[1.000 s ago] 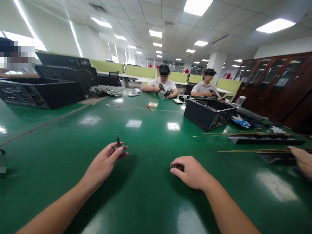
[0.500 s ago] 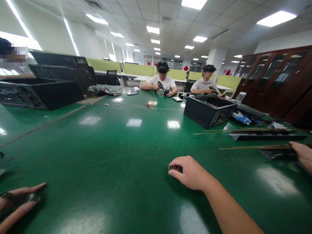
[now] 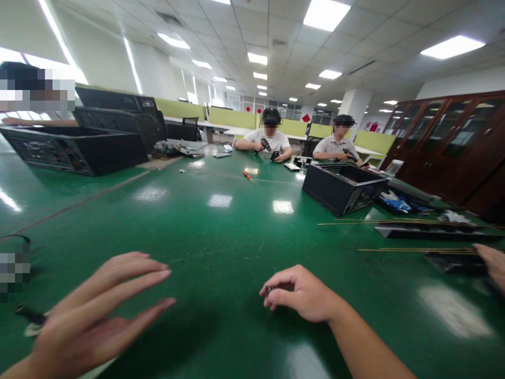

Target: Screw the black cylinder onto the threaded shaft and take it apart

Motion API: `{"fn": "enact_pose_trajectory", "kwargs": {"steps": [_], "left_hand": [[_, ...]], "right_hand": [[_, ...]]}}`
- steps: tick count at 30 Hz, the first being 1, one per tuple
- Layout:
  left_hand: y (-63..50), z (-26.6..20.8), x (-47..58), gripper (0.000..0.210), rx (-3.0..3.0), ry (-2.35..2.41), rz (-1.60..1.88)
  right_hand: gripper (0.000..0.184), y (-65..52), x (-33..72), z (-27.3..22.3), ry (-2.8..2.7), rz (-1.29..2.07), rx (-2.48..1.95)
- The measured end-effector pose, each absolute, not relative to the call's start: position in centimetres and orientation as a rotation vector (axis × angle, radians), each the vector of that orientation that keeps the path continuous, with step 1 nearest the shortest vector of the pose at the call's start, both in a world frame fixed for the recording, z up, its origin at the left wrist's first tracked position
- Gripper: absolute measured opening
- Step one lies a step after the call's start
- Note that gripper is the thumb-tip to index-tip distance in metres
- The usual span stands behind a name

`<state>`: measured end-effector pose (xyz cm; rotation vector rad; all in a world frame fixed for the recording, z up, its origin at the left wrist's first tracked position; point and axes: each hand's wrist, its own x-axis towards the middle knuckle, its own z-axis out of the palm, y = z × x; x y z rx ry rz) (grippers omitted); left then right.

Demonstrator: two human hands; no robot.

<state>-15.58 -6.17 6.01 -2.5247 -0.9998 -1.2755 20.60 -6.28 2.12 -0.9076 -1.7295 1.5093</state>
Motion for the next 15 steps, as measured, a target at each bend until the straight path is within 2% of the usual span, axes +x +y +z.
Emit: {"fn": "enact_pose_trajectory", "kwargs": {"steps": [5,7,11,15], "left_hand": [[-4.9,5.9,-4.9,0.062,-3.033,-0.610,-1.093],[-4.5,4.9,-2.0,0.050,-3.188,-0.504,-1.082],[-4.3,3.4,1.4,0.025,-3.336,-0.625,-1.436],[-4.4,4.5,0.0,0.021,-3.321,-0.729,-1.620]], "right_hand": [[0.026,-6.0,20.8,1.8,-1.796,1.547,-0.765],[0.021,-5.9,21.0,1.7,-1.819,1.524,-0.691],[0.025,-5.7,21.2,1.3,-1.731,1.550,-0.660],[0.038,-5.5,21.8,1.1,-1.676,1.673,-0.668]]}}
